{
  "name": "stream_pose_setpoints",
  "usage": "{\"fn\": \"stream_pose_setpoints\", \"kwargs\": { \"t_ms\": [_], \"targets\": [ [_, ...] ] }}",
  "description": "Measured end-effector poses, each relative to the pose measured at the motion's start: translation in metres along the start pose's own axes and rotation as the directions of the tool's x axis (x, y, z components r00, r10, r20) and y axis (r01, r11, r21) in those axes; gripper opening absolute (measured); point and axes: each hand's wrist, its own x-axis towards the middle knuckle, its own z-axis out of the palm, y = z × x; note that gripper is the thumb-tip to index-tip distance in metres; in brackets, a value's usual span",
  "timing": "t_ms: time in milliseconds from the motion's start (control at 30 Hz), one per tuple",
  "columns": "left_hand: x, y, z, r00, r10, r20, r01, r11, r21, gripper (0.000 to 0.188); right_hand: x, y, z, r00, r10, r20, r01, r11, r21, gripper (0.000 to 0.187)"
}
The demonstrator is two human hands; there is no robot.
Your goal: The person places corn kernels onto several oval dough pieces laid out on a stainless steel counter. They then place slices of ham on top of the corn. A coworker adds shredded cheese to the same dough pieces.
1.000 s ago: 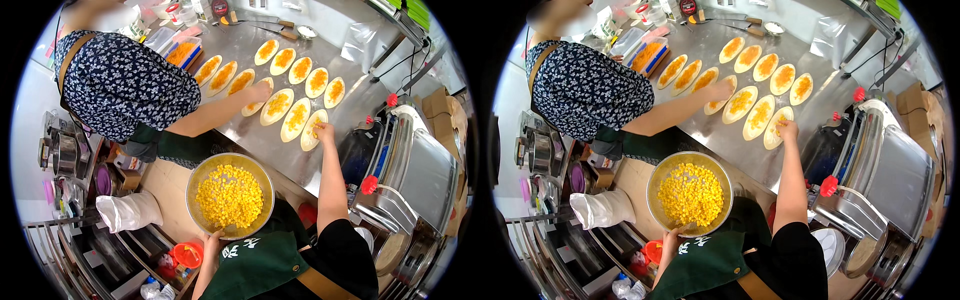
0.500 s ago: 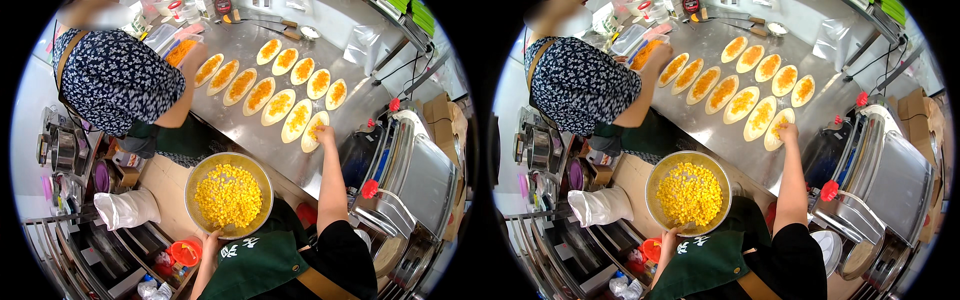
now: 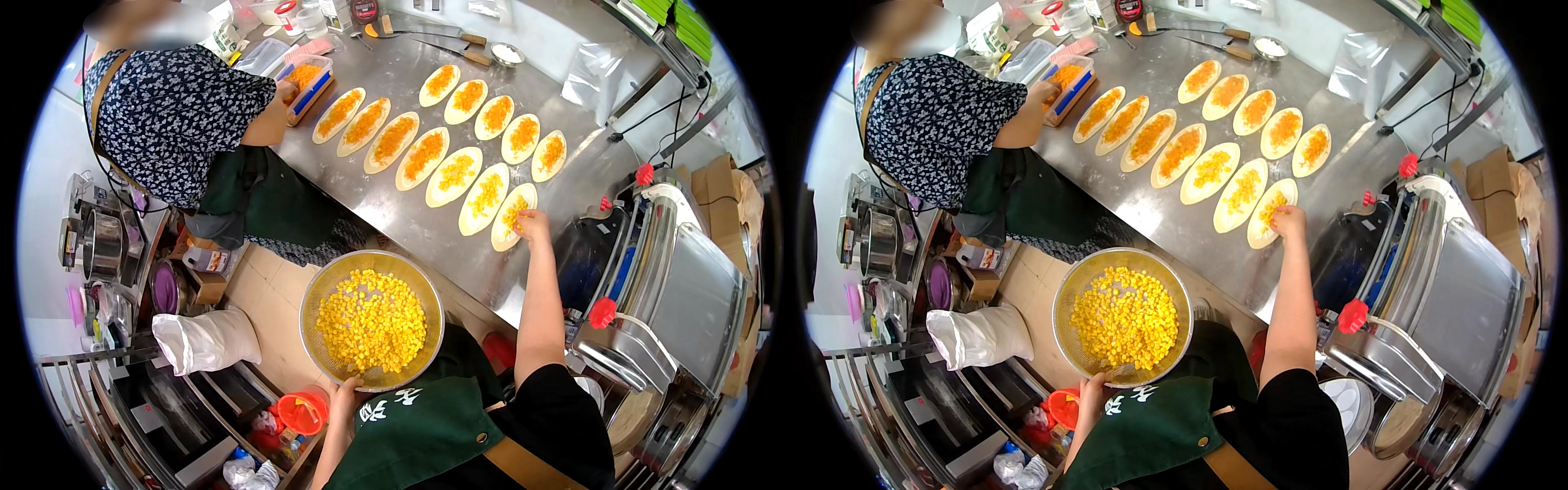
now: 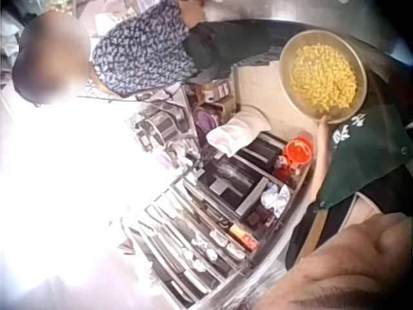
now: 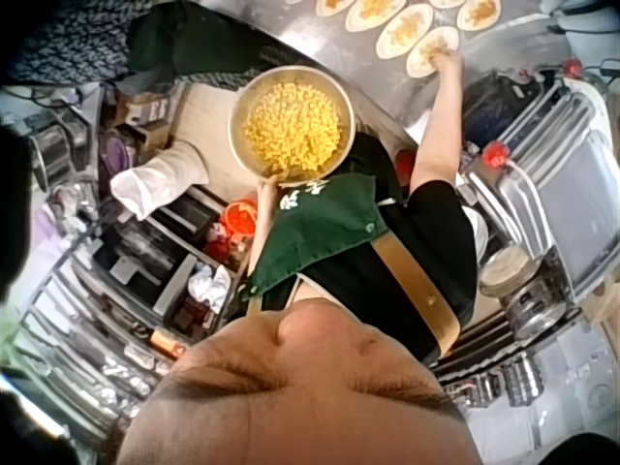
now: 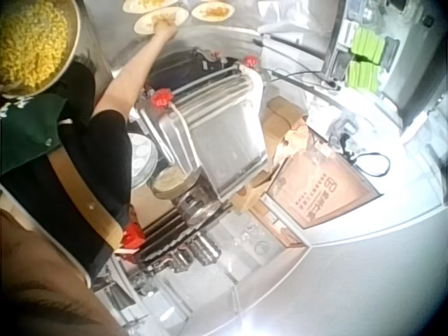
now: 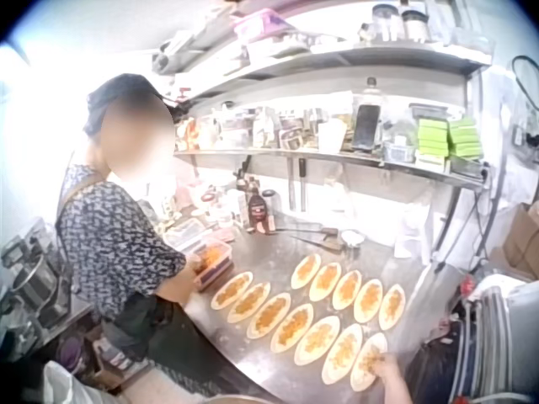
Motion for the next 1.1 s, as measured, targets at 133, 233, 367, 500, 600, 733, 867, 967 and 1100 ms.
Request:
{"fn": "stream_pose_setpoints", "kwargs": {
  "t_ms": [133,233,367,500,600,733,867,967,1100],
  "targets": [
    [0.007,-0.006,-0.007,0.999,-0.026,0.044,0.027,0.999,-0.025,0.056,0.008,-0.005,-0.005,0.998,0.051,-0.034,-0.048,0.996,0.071,0.021],
    [0.003,-0.002,-0.003,0.999,-0.023,0.045,0.025,0.999,-0.036,0.056,0.021,-0.010,-0.009,0.997,0.080,-0.023,-0.077,0.991,0.105,0.021],
    [0.005,-0.004,-0.005,0.998,-0.016,0.053,0.018,0.999,-0.030,0.056,0.033,-0.014,-0.015,0.996,0.084,-0.024,-0.082,0.994,0.078,0.020],
    [0.005,-0.008,-0.008,0.999,-0.011,0.037,0.014,0.998,-0.064,0.054,0.036,-0.022,-0.014,0.993,0.110,-0.033,-0.110,0.994,0.027,0.018],
    [0.008,-0.012,-0.011,0.999,0.003,0.048,0.000,0.999,-0.054,0.053,0.040,-0.026,-0.018,0.996,0.063,-0.065,-0.063,0.998,0.008,0.016],
    [0.007,-0.011,-0.010,0.999,-0.032,0.016,0.033,0.998,-0.046,0.052,0.051,-0.031,-0.021,0.995,0.075,-0.061,-0.074,0.997,0.017,0.015],
    [0.001,-0.009,-0.004,1.000,-0.008,-0.013,0.007,0.998,-0.069,0.041,0.050,-0.042,-0.016,0.994,0.088,-0.059,-0.088,0.996,-0.004,0.016],
    [0.000,-0.009,-0.005,0.999,-0.022,-0.026,0.020,0.998,-0.067,0.046,0.051,-0.046,-0.015,0.994,0.099,-0.040,-0.099,0.995,-0.020,0.016],
    [0.002,-0.010,-0.006,1.000,-0.023,-0.020,0.021,0.998,-0.054,0.052,0.057,-0.044,-0.015,0.994,0.094,-0.059,-0.099,0.992,-0.079,0.016]
  ]
}}
